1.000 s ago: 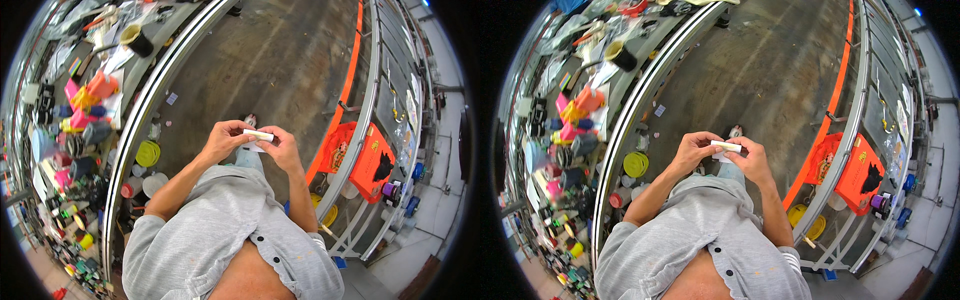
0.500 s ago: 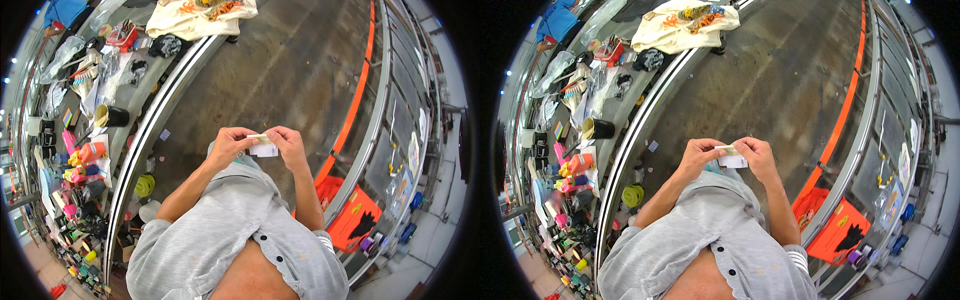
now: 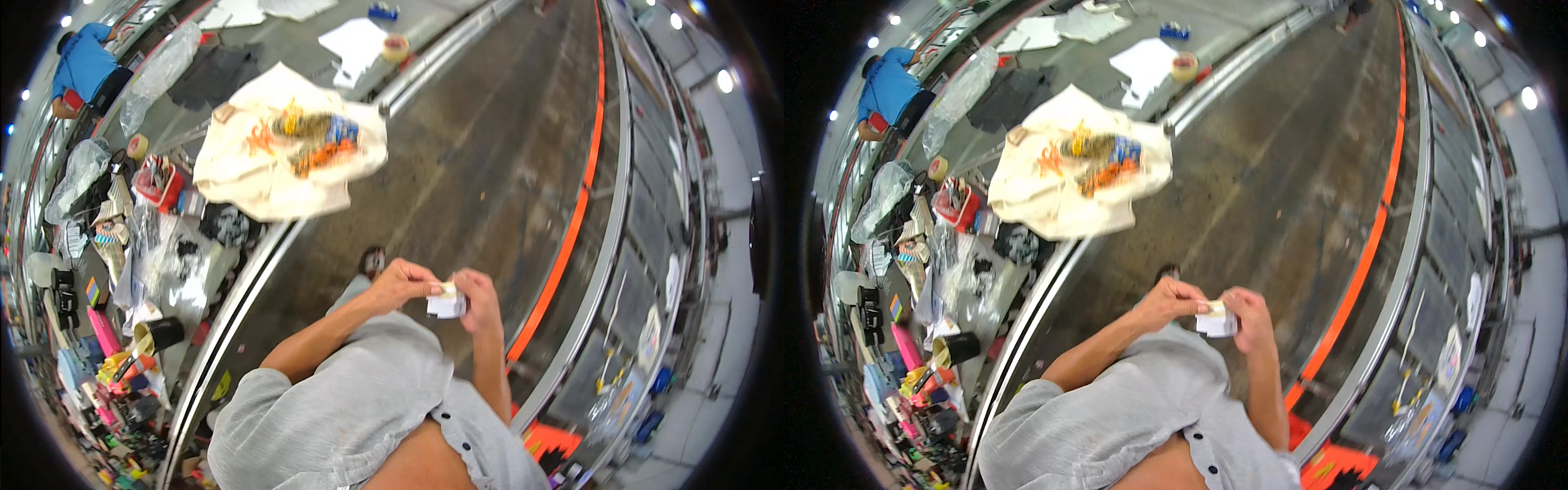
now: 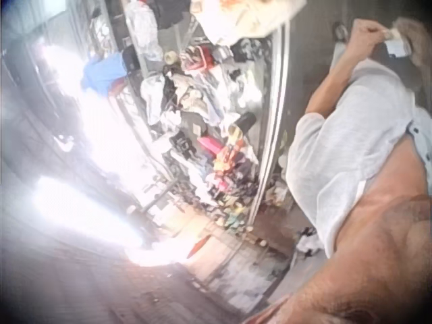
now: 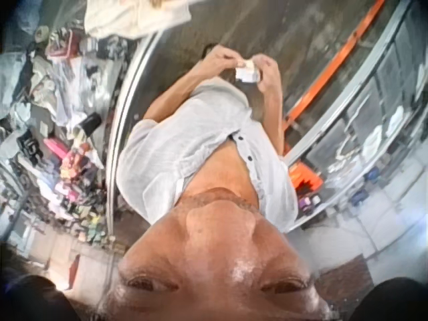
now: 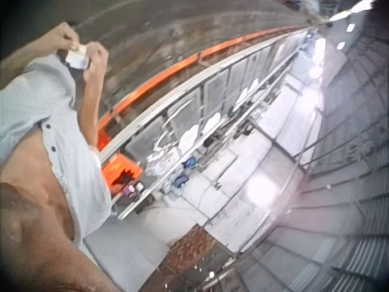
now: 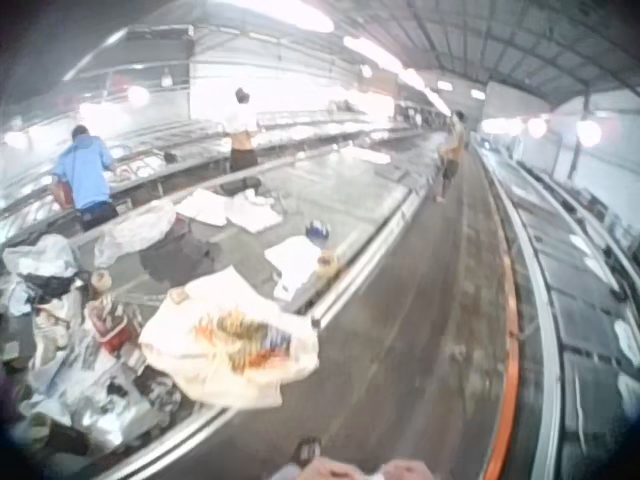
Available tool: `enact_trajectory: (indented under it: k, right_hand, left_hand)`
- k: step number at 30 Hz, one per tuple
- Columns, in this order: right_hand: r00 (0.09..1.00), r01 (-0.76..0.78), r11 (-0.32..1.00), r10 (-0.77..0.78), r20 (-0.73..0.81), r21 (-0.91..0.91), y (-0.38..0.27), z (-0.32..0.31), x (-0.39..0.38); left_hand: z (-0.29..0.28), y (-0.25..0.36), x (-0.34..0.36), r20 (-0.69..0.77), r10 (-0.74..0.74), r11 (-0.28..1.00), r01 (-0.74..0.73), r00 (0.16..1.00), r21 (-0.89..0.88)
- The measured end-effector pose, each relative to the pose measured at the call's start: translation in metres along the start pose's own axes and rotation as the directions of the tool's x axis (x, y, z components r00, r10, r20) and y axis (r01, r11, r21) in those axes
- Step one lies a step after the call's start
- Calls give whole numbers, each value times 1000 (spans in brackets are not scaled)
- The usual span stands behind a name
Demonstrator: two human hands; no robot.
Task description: The person mixes a yellow paste in a small container, then uses a heat gun to apply heat to a small white paper placed on a conveyor belt. They also handle a patterned sticker and a beige tote bag, positioning the sticker on the bag.
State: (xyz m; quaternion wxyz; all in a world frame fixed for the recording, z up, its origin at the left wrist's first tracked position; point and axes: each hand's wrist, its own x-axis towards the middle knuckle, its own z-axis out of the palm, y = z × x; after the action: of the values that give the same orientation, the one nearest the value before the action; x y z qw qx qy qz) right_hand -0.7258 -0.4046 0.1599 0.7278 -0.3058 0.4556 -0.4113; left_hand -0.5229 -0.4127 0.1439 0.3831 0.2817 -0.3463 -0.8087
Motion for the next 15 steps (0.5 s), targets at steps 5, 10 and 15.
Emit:
enact_trajectory:
  k: [5,10,15]
  right_hand:
    - [984,87,996,-85,-153,2,-64,3,64]
    - [995,93,996,-93,20,-12,-91,-31,151]
    - [928,-136,979,73,365,151,-120,-47,237]
  left_hand:
    - [-17,53,92,-128,14,954,25,992,300]
    - [-37,88,151,-50,100,941,-78,994,329]
    - [-54,100,190,-178,232,948,-181,956,261]
